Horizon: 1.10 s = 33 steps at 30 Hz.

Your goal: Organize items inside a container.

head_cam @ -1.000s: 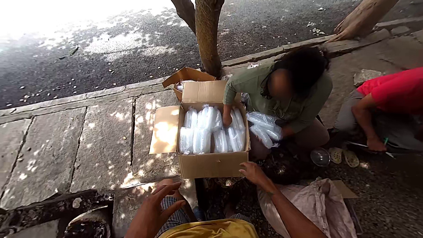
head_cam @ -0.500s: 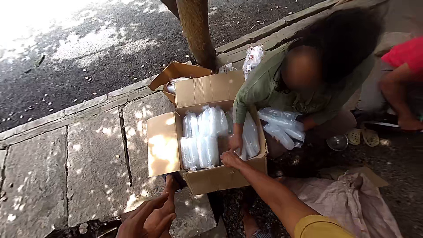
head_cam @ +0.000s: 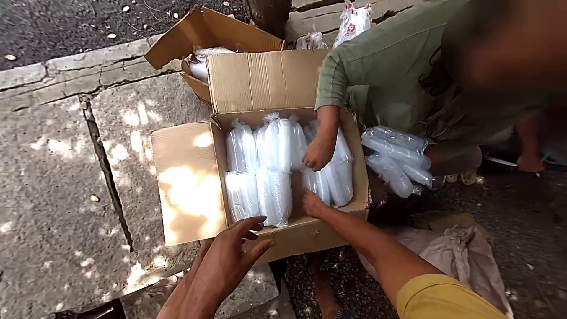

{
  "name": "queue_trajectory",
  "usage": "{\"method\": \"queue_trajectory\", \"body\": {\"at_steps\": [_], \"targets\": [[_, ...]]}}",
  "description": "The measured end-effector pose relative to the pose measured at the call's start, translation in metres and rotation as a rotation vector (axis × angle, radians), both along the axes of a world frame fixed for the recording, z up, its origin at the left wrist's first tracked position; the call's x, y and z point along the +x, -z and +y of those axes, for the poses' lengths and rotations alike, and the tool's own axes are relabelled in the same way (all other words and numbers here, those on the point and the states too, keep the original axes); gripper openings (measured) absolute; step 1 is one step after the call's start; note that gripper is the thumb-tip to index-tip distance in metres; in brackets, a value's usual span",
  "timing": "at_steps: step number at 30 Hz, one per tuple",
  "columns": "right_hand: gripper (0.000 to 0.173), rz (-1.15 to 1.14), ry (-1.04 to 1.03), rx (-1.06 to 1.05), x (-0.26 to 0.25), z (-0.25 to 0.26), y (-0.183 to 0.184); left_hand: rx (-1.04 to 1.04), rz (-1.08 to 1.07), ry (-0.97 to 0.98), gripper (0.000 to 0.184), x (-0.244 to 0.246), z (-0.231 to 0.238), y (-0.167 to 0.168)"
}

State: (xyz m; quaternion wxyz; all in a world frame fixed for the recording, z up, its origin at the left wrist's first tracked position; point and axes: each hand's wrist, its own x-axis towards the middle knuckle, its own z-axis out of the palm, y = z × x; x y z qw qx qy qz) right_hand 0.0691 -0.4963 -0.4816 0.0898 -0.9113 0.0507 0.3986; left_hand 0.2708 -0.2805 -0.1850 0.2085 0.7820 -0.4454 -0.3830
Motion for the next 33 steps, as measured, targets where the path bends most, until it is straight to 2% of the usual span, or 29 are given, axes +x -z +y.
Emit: {"method": "queue_trajectory", "body": {"at_steps": [3,6,21,28,33], "targets": [[0.038,0.018,-0.011,-0.093,-0.002,0.001,0.022,0.001,-0.065,-0.052,0.063,0.009,0.005,0.006],[0.034,-0.015,-0.042,-0.052,-0.008,-0.003,0.033,-0.021,-0.045,-0.08,0.063,0.013,0.007,0.008],[0.03,-0.168,-0.036,-0.025,-0.016,-0.005,0.032,0.02,-0.014,-0.052,0.07,-0.001,0.001,0.015],[0.041,-0.234,0.084,-0.022,-0.014,-0.004,0.034,0.04,-0.045,-0.018,0.07,-0.008,-0.003,0.016],[0.032,-0.245,0.124,-0.004,-0.012,-0.006,0.034,0.063,-0.036,-0.016,0.071,-0.008,-0.003,0.017]]}}
